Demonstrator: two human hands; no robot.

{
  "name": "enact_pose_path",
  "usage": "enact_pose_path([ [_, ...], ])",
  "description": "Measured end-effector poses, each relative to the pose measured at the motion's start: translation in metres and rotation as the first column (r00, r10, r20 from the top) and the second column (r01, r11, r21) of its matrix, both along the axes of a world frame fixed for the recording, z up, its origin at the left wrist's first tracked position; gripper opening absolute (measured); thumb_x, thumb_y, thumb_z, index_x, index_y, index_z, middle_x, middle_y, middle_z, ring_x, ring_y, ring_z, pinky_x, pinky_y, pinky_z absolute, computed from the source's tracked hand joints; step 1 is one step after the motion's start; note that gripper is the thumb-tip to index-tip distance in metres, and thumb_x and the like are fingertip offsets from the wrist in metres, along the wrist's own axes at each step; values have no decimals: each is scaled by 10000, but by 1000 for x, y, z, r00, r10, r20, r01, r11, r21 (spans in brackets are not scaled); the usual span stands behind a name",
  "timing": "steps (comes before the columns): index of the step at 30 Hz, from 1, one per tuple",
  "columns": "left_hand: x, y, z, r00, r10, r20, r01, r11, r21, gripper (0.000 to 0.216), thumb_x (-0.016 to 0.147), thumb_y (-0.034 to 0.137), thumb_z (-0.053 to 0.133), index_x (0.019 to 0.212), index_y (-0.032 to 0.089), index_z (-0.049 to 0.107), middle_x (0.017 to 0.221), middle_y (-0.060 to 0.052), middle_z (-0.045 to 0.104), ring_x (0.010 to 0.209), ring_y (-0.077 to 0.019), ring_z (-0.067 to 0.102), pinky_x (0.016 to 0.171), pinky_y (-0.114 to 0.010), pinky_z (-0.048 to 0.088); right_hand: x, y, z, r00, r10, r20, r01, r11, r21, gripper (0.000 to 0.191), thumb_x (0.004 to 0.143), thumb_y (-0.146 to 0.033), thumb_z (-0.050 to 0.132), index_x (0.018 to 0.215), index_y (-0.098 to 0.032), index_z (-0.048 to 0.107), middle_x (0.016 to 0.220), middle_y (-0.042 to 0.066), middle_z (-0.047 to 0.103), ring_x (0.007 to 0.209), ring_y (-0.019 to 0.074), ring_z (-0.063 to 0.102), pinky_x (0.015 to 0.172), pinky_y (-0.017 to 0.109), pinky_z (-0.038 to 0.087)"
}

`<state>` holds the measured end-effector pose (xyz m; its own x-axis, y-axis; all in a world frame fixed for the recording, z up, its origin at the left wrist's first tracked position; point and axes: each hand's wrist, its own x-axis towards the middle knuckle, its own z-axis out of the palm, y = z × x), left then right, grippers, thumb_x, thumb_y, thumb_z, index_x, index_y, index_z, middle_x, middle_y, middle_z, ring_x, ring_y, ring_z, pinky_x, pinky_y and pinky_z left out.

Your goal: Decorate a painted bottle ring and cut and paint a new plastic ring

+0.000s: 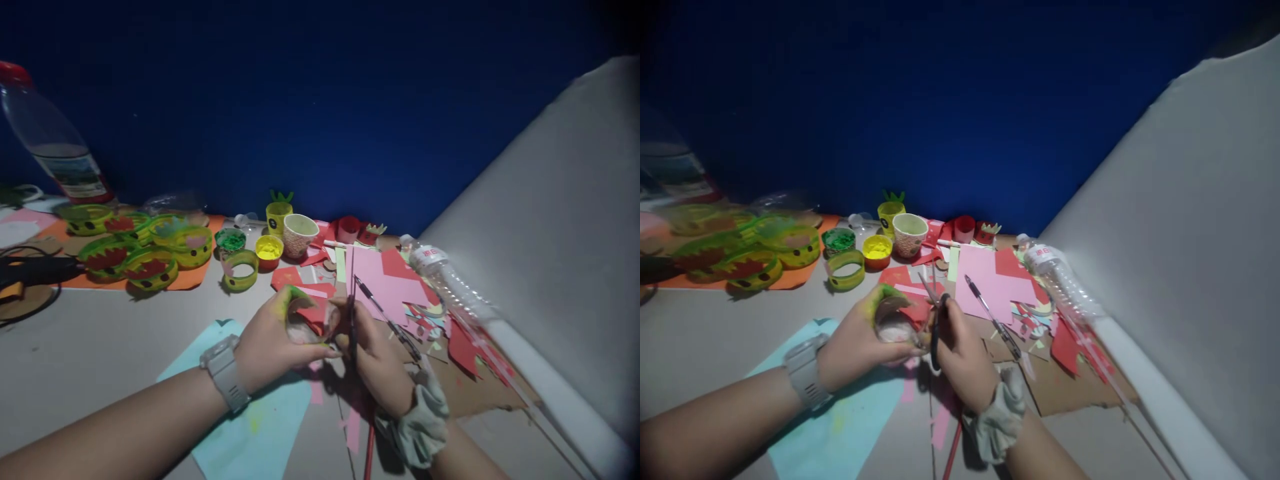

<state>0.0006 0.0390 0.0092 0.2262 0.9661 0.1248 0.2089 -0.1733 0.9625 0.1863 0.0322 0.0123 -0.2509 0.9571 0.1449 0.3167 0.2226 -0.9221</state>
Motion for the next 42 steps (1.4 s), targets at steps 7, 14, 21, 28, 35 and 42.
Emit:
enact_pose_path([
  [7, 0, -3, 3, 999, -46, 9, 47, 992, -120, 516, 565, 397, 860, 937, 165, 587, 925, -63, 727, 865, -229, 687, 785, -359, 540, 5, -2, -13, 995, 95, -20, -96, 993, -65, 173, 807, -267, 625, 972, -222, 605, 829, 18, 614, 759, 186, 581, 758, 318, 520],
  [14, 0, -2, 13, 993, -11, -118, -2, 994, -112, 220, 707, 322, 754, 757, 166, 607, 713, 1, 702, 677, -166, 669, 606, -263, 524, 7, -1, -8, 994, 88, 72, -88, 996, -10, 87, 767, -178, 600, 847, -206, 579, 755, 5, 579, 692, 165, 527, 658, 280, 481],
  [21, 0, -3, 4, 994, -83, 72, 93, 984, -154, 492, 591, 356, 854, 943, 170, 565, 963, -58, 718, 919, -236, 688, 803, -356, 557, 5, 0, -8, 996, 63, 59, -63, 998, 0, 114, 771, -178, 595, 879, -198, 563, 780, 6, 571, 709, 164, 522, 687, 282, 473],
  [28, 0, -3, -4, 974, -224, -39, 226, 974, 31, 778, 562, 388, 875, 1178, 227, 428, 1232, -90, 594, 1165, -247, 578, 1021, -415, 452, 8, 4, -10, 996, 85, 21, -83, 995, -50, 132, 808, -248, 626, 907, -192, 559, 826, 14, 574, 751, 168, 532, 707, 278, 477],
  [35, -1, -5, -13, 963, -268, 23, 266, 962, 61, 1124, 522, 366, 899, 1369, 336, 160, 1357, -92, 513, 1297, -267, 484, 1105, -439, 376, 5, 4, -8, 986, 131, -107, -139, 987, -74, 133, 863, -307, 590, 953, -212, 567, 833, 9, 524, 738, 148, 511, 703, 264, 470],
  [42, 1, -8, -12, 957, -285, -52, 287, 956, 56, 1069, 726, 333, 774, 1471, 351, 7, 1346, -107, 530, 1256, -270, 524, 1068, -471, 408, 0, 4, 3, 972, 38, -232, -65, 992, -109, 247, 816, -300, 635, 1039, -206, 587, 784, -9, 467, 664, 121, 455, 593, 221, 428],
])
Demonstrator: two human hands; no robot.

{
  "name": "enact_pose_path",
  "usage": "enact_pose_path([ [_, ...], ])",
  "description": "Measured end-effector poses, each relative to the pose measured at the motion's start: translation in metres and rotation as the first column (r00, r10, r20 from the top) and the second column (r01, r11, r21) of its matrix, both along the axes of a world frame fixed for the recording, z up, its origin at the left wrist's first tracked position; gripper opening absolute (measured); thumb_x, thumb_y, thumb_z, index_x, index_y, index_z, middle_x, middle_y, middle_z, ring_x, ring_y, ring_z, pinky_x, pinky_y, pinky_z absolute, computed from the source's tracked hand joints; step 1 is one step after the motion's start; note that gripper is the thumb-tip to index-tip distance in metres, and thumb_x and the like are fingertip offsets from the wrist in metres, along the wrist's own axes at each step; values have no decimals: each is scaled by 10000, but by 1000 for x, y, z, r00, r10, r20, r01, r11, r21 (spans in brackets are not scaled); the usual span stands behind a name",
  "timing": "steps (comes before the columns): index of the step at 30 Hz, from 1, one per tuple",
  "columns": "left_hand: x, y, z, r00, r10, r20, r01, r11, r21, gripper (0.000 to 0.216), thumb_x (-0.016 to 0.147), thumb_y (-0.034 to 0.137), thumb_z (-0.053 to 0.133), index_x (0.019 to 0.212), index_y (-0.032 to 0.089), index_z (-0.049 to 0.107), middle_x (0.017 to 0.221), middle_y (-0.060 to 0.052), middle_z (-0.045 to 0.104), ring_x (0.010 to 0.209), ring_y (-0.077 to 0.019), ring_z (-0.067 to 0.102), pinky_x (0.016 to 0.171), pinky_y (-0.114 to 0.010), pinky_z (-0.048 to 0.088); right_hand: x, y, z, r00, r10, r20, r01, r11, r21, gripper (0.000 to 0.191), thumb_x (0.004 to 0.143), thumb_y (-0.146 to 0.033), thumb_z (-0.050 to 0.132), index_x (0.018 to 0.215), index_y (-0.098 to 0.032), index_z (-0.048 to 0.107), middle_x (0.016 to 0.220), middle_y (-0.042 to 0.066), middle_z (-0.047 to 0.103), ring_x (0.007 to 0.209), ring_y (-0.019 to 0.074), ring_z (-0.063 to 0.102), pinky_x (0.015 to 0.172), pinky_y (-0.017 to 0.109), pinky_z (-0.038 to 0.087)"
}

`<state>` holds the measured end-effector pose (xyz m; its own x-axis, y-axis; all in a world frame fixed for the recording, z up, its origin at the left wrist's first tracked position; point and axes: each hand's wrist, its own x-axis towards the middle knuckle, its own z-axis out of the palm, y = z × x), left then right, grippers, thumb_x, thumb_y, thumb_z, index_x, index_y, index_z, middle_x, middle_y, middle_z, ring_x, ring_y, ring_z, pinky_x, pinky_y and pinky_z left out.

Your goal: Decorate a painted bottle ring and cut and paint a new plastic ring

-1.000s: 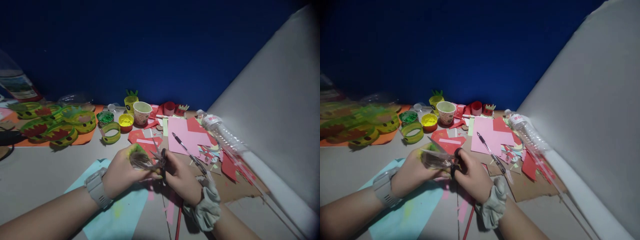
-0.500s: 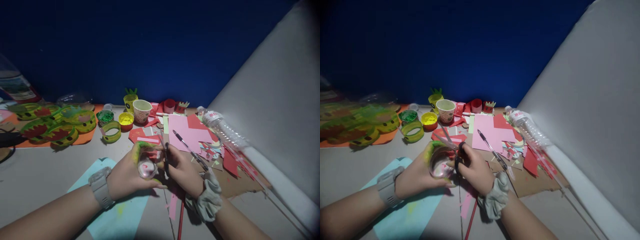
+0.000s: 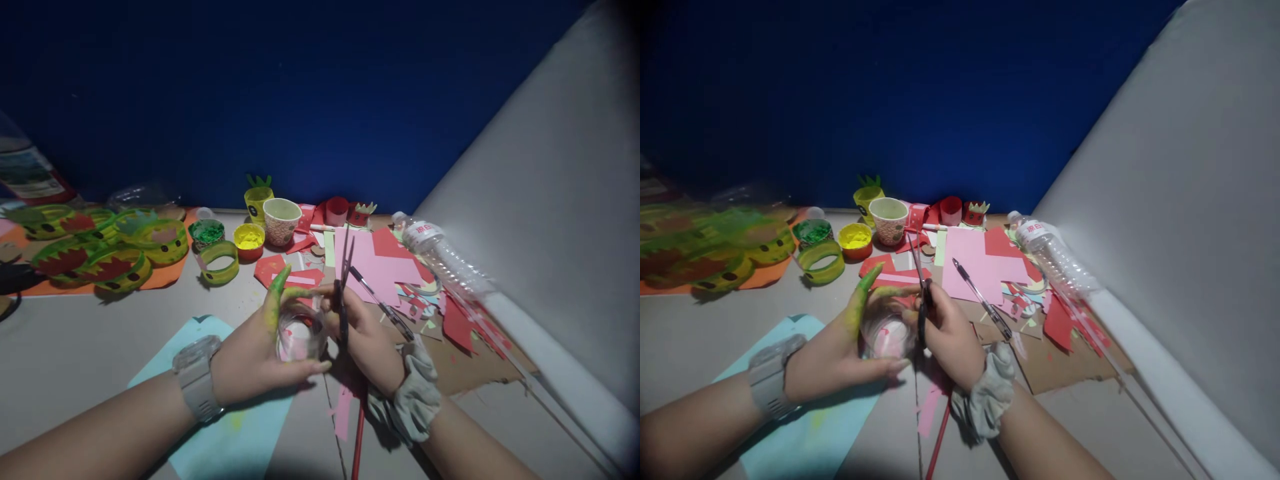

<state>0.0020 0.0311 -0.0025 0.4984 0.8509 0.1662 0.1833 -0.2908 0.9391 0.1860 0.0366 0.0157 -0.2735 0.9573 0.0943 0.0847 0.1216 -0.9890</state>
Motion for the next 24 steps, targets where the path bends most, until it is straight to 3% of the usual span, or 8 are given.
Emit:
enact_pose_path([
  [3, 2, 1, 2, 994, 94, 50, -95, 995, 21, 870, 760, 304, 745, 1425, 323, 184, 1305, -87, 572, 1217, -240, 560, 1055, -432, 429, 2, 0, -2, 1000, -3, 20, 3, 1000, 16, 387, 737, -295, 708, 1083, -207, 556, 777, -21, 450, 697, 129, 469, 655, 238, 453],
  [6, 4, 2, 3, 984, 138, 113, -138, 990, -13, 881, 761, 263, 747, 1428, 319, 175, 1267, -68, 613, 1169, -213, 601, 1036, -398, 456, 6, -1, -7, 996, 7, 86, -7, 1000, -2, 462, 660, -246, 763, 1062, -208, 537, 798, -24, 458, 711, 135, 479, 662, 250, 461],
  [12, 5, -1, 3, 979, 157, 129, -144, 984, -108, 944, 755, 259, 751, 1459, 294, 123, 1197, -73, 671, 1080, -213, 662, 964, -376, 516, 9, 1, -9, 981, 1, 194, -9, 999, 40, 307, 680, -186, 712, 953, -185, 571, 840, 1, 564, 755, 156, 540, 716, 275, 479],
  [21, 1, 4, 3, 983, 133, 123, -119, 986, -119, 569, 799, 195, 677, 1279, 240, 375, 1204, -90, 673, 1087, -226, 663, 972, -402, 511, 5, -1, -11, 976, -48, 210, 50, 999, -2, 281, 679, -139, 672, 913, -192, 527, 840, -21, 570, 748, 139, 554, 682, 242, 460],
  [24, 2, 4, 6, 982, 122, 144, -107, 988, -112, 644, 776, 158, 681, 1330, 231, 360, 1221, -106, 668, 1134, -248, 639, 987, -413, 500, 1, -2, -10, 977, -77, 197, 82, 996, -18, 251, 692, -151, 664, 870, -200, 494, 812, -32, 540, 713, 125, 535, 653, 227, 450],
])
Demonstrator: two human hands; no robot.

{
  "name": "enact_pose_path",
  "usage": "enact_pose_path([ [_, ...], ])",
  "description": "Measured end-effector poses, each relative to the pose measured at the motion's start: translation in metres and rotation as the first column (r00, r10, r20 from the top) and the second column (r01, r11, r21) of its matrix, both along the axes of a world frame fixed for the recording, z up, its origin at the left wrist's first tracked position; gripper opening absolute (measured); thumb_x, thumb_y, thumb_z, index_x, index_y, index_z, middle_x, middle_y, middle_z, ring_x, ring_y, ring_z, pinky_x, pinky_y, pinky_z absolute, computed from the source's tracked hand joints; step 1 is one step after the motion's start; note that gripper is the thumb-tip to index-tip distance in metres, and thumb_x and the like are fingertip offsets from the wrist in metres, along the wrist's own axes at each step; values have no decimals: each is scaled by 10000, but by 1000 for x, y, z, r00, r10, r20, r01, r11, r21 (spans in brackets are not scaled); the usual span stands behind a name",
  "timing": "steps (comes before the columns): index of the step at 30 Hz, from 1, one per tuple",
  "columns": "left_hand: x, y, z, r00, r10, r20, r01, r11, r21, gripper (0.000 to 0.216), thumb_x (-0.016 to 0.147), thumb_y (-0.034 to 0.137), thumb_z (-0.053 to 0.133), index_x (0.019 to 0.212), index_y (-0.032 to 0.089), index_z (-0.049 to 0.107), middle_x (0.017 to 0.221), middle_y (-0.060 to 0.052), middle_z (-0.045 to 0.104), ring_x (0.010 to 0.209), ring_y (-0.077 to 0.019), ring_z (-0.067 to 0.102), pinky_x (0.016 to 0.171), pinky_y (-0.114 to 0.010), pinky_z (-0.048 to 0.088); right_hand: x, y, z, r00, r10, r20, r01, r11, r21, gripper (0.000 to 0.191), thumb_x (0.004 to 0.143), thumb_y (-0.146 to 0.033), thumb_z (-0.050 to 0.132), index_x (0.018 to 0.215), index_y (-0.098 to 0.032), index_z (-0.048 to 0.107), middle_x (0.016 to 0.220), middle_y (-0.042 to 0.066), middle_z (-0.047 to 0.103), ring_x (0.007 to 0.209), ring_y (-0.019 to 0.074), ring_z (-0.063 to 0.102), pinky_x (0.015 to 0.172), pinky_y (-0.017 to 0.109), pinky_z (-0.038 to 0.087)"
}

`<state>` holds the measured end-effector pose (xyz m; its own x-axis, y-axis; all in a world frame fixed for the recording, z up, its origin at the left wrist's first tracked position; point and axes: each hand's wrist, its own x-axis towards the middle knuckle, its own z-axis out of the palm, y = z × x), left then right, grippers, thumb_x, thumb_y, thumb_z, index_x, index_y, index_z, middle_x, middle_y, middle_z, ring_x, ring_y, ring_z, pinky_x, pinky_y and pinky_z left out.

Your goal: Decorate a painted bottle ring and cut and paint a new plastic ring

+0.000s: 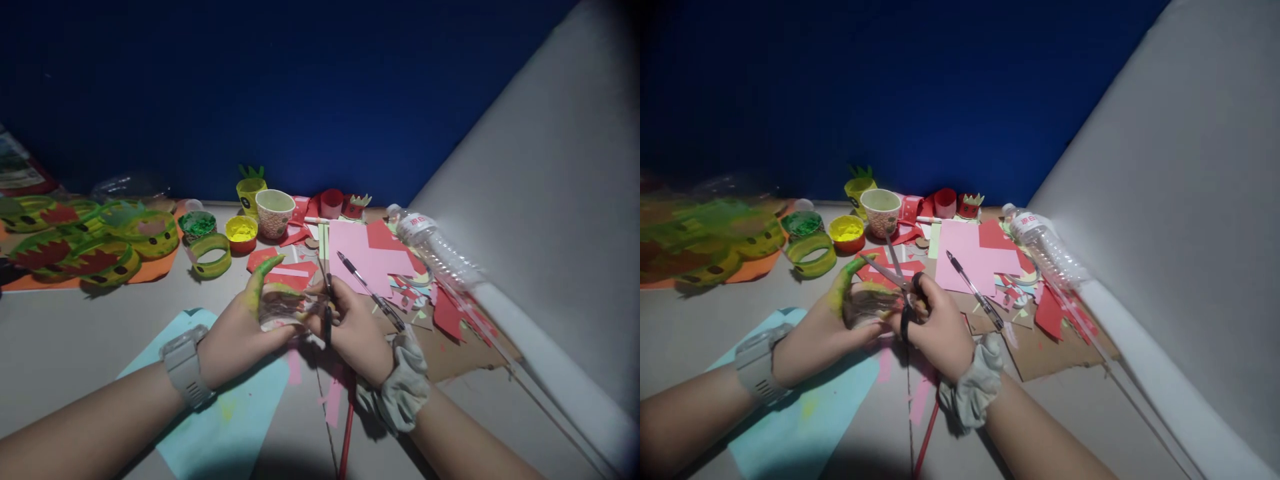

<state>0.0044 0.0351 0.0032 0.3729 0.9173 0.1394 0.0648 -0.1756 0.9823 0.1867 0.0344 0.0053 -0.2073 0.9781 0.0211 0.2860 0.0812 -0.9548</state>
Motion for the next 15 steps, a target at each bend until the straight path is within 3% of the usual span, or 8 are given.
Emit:
enact_pose_path([
  [3, 2, 0, 4, 1000, 23, 20, -23, 999, -43, 790, 755, 207, 719, 1399, 227, 262, 1160, -113, 701, 1124, -270, 647, 954, -428, 520, -5, 0, -1, 999, -22, -43, 22, 1000, 5, 218, 726, -170, 637, 826, -210, 448, 786, -38, 497, 680, 115, 505, 636, 223, 442],
  [9, 4, 3, 10, 999, 34, 11, -33, 996, -77, 796, 753, 270, 735, 1393, 199, 266, 1148, -137, 706, 1037, -258, 686, 899, -409, 548, -8, 1, -4, 999, -37, -24, 38, 998, 59, 195, 740, -142, 580, 801, -220, 413, 740, -46, 429, 653, 118, 449, 635, 236, 405],
  [15, 3, 3, 7, 999, 5, 36, -2, 997, -81, 506, 822, 233, 654, 1262, 216, 404, 1075, -92, 726, 1013, -237, 690, 876, -380, 550, -9, 0, -4, 994, -83, 74, 69, 982, 175, 227, 700, -86, 562, 749, -216, 383, 694, -57, 386, 637, 113, 388, 578, 226, 312],
])
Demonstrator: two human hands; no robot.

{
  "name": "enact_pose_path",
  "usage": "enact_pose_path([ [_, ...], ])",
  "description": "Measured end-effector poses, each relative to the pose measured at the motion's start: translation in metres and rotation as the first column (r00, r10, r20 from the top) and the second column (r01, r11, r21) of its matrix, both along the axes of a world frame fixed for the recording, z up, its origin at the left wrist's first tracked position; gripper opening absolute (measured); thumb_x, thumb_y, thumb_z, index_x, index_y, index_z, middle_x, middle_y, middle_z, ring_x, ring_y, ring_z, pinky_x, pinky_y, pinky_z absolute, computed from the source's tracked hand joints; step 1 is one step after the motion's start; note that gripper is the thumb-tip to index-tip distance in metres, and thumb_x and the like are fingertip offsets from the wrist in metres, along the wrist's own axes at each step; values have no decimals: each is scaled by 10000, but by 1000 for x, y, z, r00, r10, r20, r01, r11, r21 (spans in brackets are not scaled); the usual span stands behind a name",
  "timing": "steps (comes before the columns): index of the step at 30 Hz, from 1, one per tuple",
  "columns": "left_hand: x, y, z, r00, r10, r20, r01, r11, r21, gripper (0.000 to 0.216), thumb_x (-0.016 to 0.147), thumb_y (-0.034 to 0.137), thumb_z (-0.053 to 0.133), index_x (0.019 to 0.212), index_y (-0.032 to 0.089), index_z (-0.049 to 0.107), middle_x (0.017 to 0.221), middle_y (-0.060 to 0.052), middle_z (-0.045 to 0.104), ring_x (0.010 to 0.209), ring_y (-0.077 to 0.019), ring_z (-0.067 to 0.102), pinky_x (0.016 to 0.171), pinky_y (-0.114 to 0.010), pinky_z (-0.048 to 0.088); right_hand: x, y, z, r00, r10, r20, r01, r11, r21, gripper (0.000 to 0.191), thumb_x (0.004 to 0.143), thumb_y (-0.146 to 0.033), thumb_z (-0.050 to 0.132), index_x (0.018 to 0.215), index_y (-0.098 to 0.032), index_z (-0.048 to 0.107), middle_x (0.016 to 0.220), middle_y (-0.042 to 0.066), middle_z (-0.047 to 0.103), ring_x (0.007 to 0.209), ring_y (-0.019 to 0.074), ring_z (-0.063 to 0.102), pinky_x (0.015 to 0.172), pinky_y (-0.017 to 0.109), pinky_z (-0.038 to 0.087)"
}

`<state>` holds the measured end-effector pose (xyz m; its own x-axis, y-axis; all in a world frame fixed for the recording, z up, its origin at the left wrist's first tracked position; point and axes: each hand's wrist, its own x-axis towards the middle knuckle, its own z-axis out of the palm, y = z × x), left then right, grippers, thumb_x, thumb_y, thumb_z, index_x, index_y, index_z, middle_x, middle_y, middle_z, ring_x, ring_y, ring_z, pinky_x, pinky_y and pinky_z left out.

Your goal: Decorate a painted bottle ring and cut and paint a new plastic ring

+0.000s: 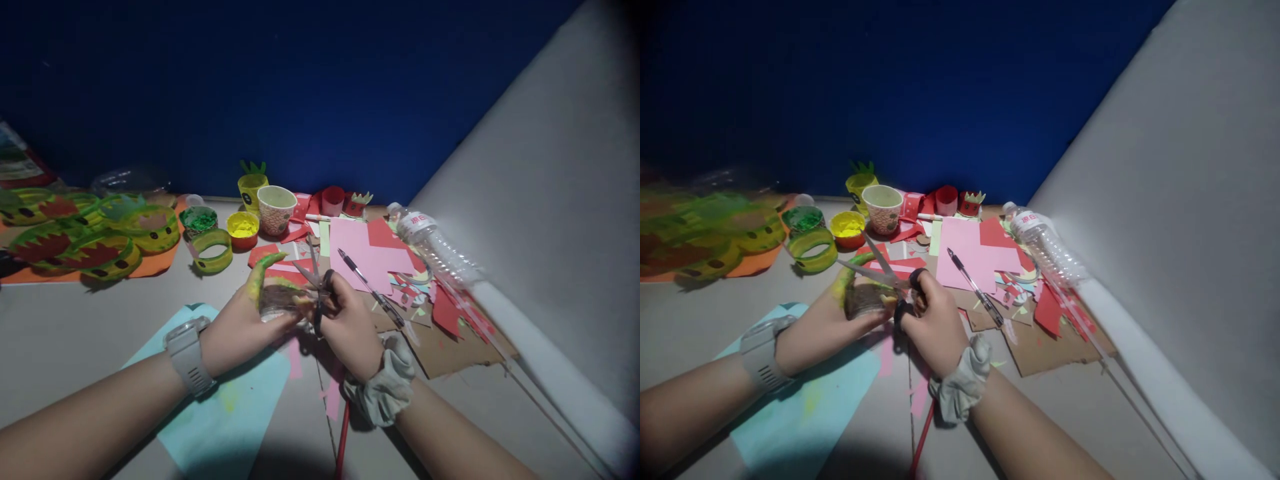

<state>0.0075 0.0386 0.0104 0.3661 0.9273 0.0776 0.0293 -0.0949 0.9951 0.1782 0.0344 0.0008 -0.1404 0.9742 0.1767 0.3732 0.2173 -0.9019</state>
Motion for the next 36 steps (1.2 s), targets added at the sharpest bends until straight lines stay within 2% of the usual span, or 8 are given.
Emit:
enact_pose_path([
  [4, -3, -1, -3, 997, -1, -71, 2, 1000, 24, 376, 900, 298, 553, 1242, 209, 424, 959, -74, 737, 939, -227, 702, 853, -397, 547, -2, -1, 1, 997, -30, 69, 28, 999, 35, 243, 751, -156, 591, 713, -216, 359, 653, -65, 341, 601, 108, 339, 557, 233, 277],
  [12, -2, 0, -7, 999, 34, 10, -35, 996, 79, 442, 867, 250, 612, 1263, 225, 417, 1236, -94, 645, 1157, -210, 616, 1038, -409, 457, 5, 1, -2, 1000, -17, 9, 17, 999, 35, 155, 766, -140, 602, 869, -199, 502, 737, -39, 421, 679, 128, 431, 617, 245, 349],
  [17, 0, 2, -5, 980, 128, 155, -131, 991, 8, 614, 740, 243, 757, 1258, 222, 426, 1340, -119, 547, 1213, -248, 569, 1046, -439, 460, 12, 4, -1, 999, -42, -13, 42, 998, 46, 319, 813, -196, 599, 1128, -191, 548, 805, -17, 446, 720, 139, 473, 642, 253, 399],
  [22, -3, -1, -9, 978, 82, 194, -109, 985, 131, 754, 660, 179, 820, 1275, 288, 396, 1318, -64, 570, 1259, -237, 538, 1091, -425, 430, 13, 1, 0, 994, 110, 16, -110, 994, 14, 472, 766, -142, 596, 1229, -206, 536, 845, 8, 524, 739, 161, 515, 726, 290, 467],
  [25, -3, -3, -10, 979, 25, 203, -54, 989, 137, 732, 670, 149, 813, 1253, 318, 404, 1291, -35, 593, 1254, -218, 546, 1075, -398, 457, 14, -1, 3, 987, 158, 12, -158, 987, 1, 418, 738, -135, 614, 1146, -210, 563, 872, 15, 548, 759, 167, 529, 790, 312, 483],
  [30, -2, -6, -7, 971, 41, 234, -57, 996, 63, 625, 705, 171, 791, 1207, 298, 440, 1215, -42, 644, 1168, -224, 612, 934, -359, 566, 13, 0, 7, 998, 55, -32, -58, 994, -91, 211, 679, -182, 693, 806, -205, 526, 726, -29, 454, 678, 143, 489, 731, 300, 489],
  [33, -3, -5, -7, 972, 59, 226, -59, 998, -7, 659, 674, 176, 813, 1202, 286, 432, 1183, -53, 662, 1073, -229, 663, 885, -369, 585, 11, 0, 8, 995, 43, -86, -54, 990, -132, 211, 690, -221, 702, 767, -210, 506, 681, -40, 436, 659, 143, 488, 677, 282, 478],
  [36, -4, -2, -9, 972, 52, 231, -51, 999, -9, 776, 622, 166, 843, 1240, 293, 392, 1207, -61, 643, 1133, -242, 626, 954, -402, 541, 9, 1, 8, 991, 81, -104, -95, 985, -145, 187, 720, -253, 696, 810, -214, 536, 664, -38, 452, 670, 154, 502, 671, 281, 479],
])
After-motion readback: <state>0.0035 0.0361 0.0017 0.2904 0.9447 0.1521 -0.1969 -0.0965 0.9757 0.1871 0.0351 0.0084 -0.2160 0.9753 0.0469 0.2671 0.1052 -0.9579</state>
